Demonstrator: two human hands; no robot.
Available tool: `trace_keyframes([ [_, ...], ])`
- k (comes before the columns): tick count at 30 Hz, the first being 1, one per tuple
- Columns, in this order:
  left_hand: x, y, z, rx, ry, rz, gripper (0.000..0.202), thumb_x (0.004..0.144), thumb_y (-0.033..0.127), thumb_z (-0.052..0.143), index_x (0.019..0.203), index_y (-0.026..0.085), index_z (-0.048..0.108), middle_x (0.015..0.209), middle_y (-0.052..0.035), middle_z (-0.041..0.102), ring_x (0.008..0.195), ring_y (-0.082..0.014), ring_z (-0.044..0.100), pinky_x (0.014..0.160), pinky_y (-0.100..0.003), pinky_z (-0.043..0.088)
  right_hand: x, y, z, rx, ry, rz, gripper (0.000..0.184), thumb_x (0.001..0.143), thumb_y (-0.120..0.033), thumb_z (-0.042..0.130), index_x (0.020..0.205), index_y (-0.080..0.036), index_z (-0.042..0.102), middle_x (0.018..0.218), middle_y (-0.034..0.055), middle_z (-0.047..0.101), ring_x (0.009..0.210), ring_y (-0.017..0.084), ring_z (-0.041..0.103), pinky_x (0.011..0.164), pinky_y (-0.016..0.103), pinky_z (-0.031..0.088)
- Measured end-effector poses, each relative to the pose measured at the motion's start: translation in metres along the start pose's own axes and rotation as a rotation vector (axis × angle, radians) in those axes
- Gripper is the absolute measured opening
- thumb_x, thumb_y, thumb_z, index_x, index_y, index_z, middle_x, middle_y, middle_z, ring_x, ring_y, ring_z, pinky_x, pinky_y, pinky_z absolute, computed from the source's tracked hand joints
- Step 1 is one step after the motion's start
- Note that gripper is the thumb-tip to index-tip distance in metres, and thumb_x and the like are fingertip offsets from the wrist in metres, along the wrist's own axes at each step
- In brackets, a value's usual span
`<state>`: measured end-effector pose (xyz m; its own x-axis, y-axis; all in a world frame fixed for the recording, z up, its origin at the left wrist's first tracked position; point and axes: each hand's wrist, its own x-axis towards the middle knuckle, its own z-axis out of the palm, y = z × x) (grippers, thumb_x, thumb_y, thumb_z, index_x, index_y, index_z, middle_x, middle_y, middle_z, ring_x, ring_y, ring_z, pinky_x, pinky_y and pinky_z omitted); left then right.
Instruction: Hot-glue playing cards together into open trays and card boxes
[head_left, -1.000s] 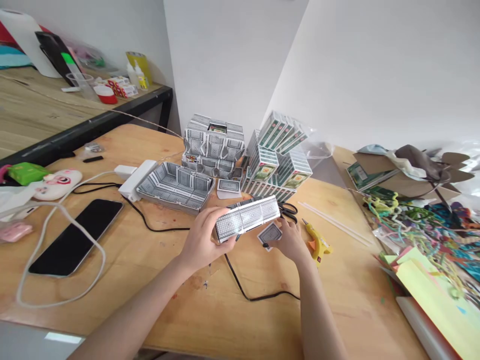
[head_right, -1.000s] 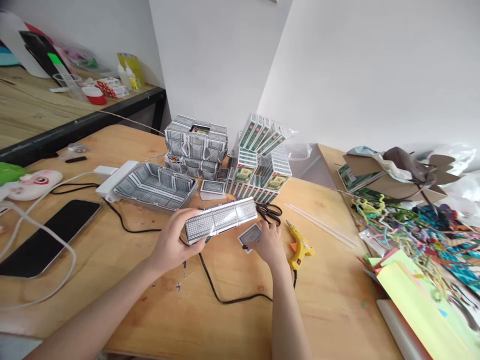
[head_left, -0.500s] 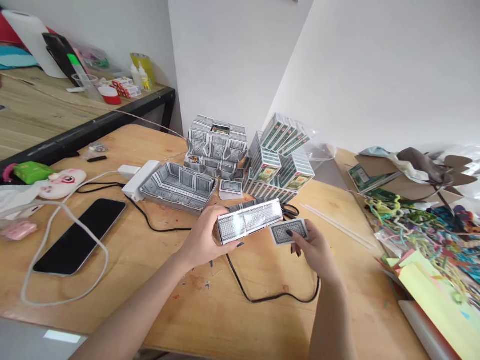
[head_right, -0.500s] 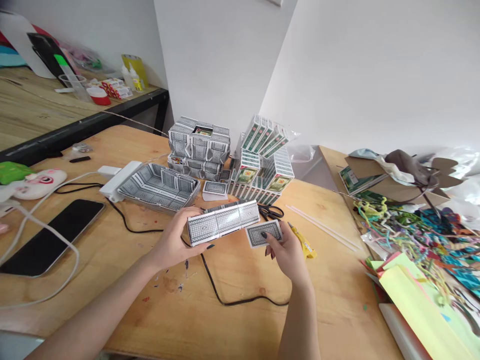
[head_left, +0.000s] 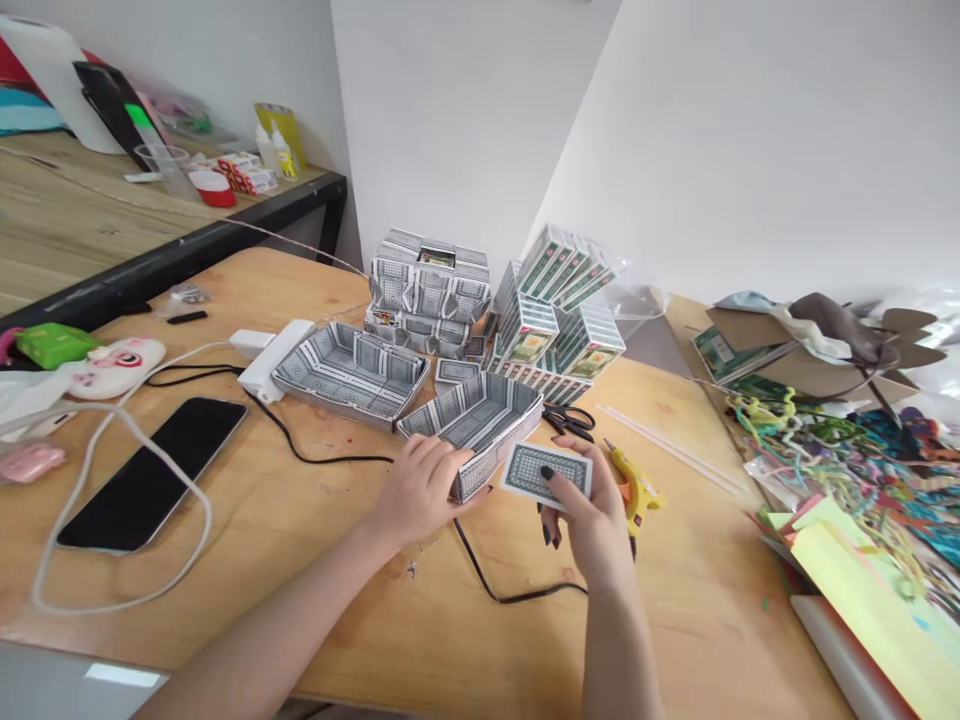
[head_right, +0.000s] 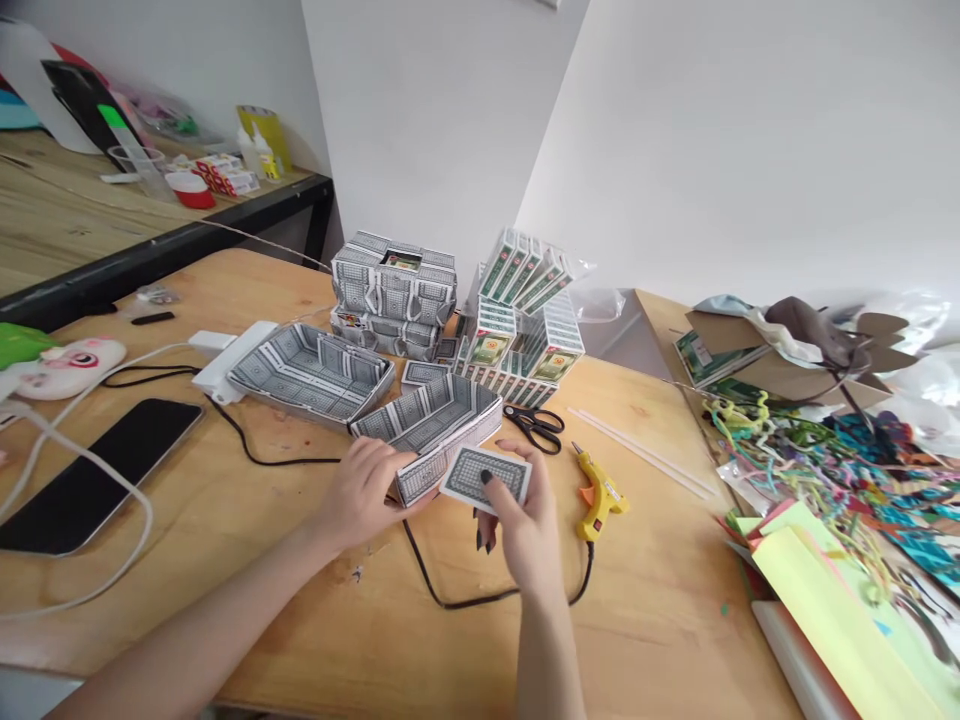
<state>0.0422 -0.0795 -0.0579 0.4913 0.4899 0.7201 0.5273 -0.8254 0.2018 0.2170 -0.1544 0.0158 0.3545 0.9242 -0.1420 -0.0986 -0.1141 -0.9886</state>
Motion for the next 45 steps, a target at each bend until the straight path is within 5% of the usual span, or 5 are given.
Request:
trace_keyframes([
  [7, -0.003, 0.023, 0.011, 0.019, -0.158, -0.022, 0.025, 0.084, 0.033, 0.053, 0.101, 0.014, 0.053, 0.078, -0.0061, 0.062, 0.074, -0.0213, 0.053, 0.069, -0.037, 0.037, -0.015, 0.020, 0.026, -0.124, 0.322, -0.085, 0.023, 0.076, -0.026, 0.053, 0.097, -0.022, 0.045, 0.047, -0.0102, 0.045, 0.034, 0.008, 0.039, 0.034, 0.018, 0.034],
  [12, 0.001, 0.023, 0.005, -0.095, -0.376, 0.022, 0.017, 0.080, 0.028, 0.054, 0.094, 0.017, 0.057, 0.085, -0.0055, 0.062, 0.088, -0.0235, 0.054, 0.090, -0.045, 0.033, -0.017, 0.044, 0.021, -0.320, 0.379, -0.091, 0.019, 0.075, -0.026, 0.050, 0.093, -0.022, 0.046, 0.051, -0.0083, 0.047, 0.038, 0.011, 0.045, 0.038, 0.021, 0.037],
  [17, 0.001, 0.014, 0.001, -0.082, -0.473, 0.063, 0.013, 0.085, 0.023, 0.049, 0.076, 0.018, 0.056, 0.073, -0.0038, 0.060, 0.076, -0.0207, 0.053, 0.074, -0.040, 0.036, -0.021, 0.058, 0.020, -0.397, 0.491, -0.099, 0.018, 0.074, -0.027, 0.048, 0.092, -0.021, 0.047, 0.052, -0.0070, 0.049, 0.039, 0.012, 0.046, 0.040, 0.022, 0.038],
  [35, -0.004, 0.020, 0.005, -0.061, -0.425, 0.068, 0.019, 0.085, 0.030, 0.056, 0.070, 0.018, 0.051, 0.066, -0.0015, 0.057, 0.067, -0.0186, 0.051, 0.062, -0.033, 0.030, -0.033, 0.041, 0.032, -0.871, 0.433, -0.220, 0.014, 0.079, -0.026, 0.039, 0.091, -0.021, 0.046, 0.059, -0.0009, 0.057, 0.043, 0.015, 0.051, 0.044, 0.023, 0.032],
  [45, -0.003, 0.021, 0.003, -0.066, -0.431, 0.054, 0.021, 0.087, 0.033, 0.052, 0.072, 0.018, 0.052, 0.066, -0.0019, 0.056, 0.067, -0.0186, 0.051, 0.062, -0.034, 0.030, -0.033, 0.039, 0.035, -0.878, 0.414, -0.242, 0.015, 0.080, -0.025, 0.039, 0.093, -0.021, 0.045, 0.061, -0.0010, 0.058, 0.047, 0.016, 0.054, 0.047, 0.023, 0.033],
])
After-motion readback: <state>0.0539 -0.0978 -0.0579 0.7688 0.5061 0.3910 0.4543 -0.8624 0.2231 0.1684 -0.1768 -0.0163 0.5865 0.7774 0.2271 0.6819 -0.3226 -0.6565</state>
